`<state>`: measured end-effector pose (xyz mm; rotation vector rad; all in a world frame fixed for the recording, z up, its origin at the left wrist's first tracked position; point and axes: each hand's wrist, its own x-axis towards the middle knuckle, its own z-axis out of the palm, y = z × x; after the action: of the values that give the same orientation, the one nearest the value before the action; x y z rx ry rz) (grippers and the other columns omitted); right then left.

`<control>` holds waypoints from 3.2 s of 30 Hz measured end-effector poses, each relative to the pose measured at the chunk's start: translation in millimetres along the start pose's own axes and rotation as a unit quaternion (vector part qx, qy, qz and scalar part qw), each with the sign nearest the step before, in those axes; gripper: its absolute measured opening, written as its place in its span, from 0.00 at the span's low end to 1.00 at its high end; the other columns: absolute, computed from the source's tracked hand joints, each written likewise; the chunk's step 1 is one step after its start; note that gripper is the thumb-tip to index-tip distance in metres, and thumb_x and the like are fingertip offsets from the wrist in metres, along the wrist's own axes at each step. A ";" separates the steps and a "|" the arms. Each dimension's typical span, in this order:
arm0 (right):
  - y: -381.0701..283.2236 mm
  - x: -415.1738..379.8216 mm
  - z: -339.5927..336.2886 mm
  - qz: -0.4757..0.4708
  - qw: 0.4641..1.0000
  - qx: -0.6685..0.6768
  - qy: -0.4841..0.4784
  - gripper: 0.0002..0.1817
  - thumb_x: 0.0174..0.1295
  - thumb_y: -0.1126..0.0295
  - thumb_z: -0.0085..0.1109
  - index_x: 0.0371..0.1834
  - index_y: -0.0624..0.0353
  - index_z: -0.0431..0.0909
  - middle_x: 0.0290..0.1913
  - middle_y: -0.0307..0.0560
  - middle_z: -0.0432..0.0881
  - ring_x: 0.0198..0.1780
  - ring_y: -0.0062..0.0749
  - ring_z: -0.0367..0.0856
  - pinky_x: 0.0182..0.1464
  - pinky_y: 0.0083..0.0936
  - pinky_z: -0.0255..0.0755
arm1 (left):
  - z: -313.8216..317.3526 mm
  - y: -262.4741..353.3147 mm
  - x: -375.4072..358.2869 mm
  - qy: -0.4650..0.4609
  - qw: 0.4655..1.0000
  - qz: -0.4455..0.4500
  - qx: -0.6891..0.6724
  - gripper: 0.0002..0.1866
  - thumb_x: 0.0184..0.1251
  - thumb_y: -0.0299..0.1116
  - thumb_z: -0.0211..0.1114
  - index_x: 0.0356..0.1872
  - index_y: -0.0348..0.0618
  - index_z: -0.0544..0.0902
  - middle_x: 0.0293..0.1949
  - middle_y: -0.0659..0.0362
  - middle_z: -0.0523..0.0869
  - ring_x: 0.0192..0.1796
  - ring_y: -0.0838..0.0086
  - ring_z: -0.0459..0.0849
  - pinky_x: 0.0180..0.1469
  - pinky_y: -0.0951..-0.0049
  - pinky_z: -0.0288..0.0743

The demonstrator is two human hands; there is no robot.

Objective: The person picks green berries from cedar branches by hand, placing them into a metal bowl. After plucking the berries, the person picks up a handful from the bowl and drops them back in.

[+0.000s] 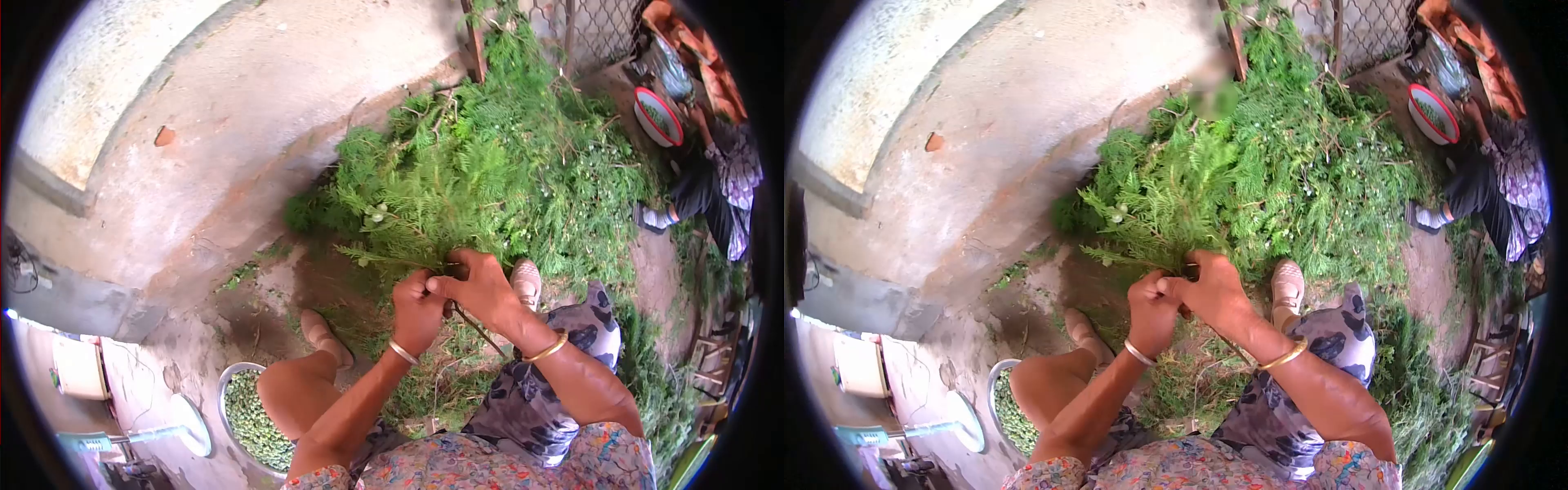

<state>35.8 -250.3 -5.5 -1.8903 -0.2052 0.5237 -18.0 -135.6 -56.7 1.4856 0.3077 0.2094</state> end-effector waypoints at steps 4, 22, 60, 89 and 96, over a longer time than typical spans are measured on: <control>2.2 7.8 19.2 0.056 0.965 0.254 -0.019 0.11 0.49 0.79 0.67 0.21 0.65 0.71 0.24 0.41 0.75 0.25 0.22 0.74 0.24 0.23 0.68 | -11.3 4.8 -5.4 -0.061 0.991 0.083 0.089 0.04 0.56 0.17 0.59 0.33 0.32 0.77 0.23 0.61 0.79 0.20 0.82 0.75 0.22 0.80 0.71; -13.7 24.8 13.6 0.104 0.900 0.423 -0.003 0.08 0.62 0.76 0.54 0.28 0.59 0.64 0.27 0.47 0.74 0.21 0.26 0.70 0.19 0.22 0.62 | -107.3 30.6 19.5 0.073 0.996 0.025 0.055 0.10 0.56 0.21 0.64 0.40 0.29 0.78 0.31 0.58 0.82 0.30 0.80 0.78 0.32 0.79 0.73; -13.4 8.5 -10.7 0.069 0.918 0.382 -0.078 0.15 0.60 0.74 0.59 0.23 0.60 0.62 0.20 0.48 0.69 0.16 0.20 0.58 0.17 0.20 0.54 | -179.0 72.1 16.1 0.008 0.906 -0.141 -0.398 0.13 0.68 0.39 0.58 0.29 0.39 0.77 0.25 0.50 0.80 0.19 0.77 0.74 0.17 0.83 0.63; -14.0 3.8 20.4 0.105 0.947 0.192 -0.233 0.13 0.59 0.73 0.60 0.25 0.65 0.66 0.20 0.49 0.77 0.14 0.22 0.67 0.14 0.21 0.57 | -128.2 71.2 18.3 -0.045 0.995 -0.054 -0.072 0.09 0.55 0.23 0.66 0.36 0.34 0.78 0.21 0.64 0.76 0.20 0.83 0.71 0.18 0.84 0.59; -15.1 3.7 19.5 0.107 0.943 0.204 -0.239 0.11 0.59 0.74 0.59 0.25 0.67 0.68 0.19 0.49 0.77 0.14 0.24 0.67 0.14 0.22 0.56 | -134.4 76.0 13.6 -0.083 0.993 -0.064 0.059 0.09 0.51 0.25 0.67 0.34 0.34 0.80 0.18 0.64 0.76 0.19 0.85 0.70 0.18 0.82 0.58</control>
<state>31.9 -226.8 1.8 -1.3643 -0.1888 1.0876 -45.4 1.5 10.3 1.5832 0.2844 -0.0368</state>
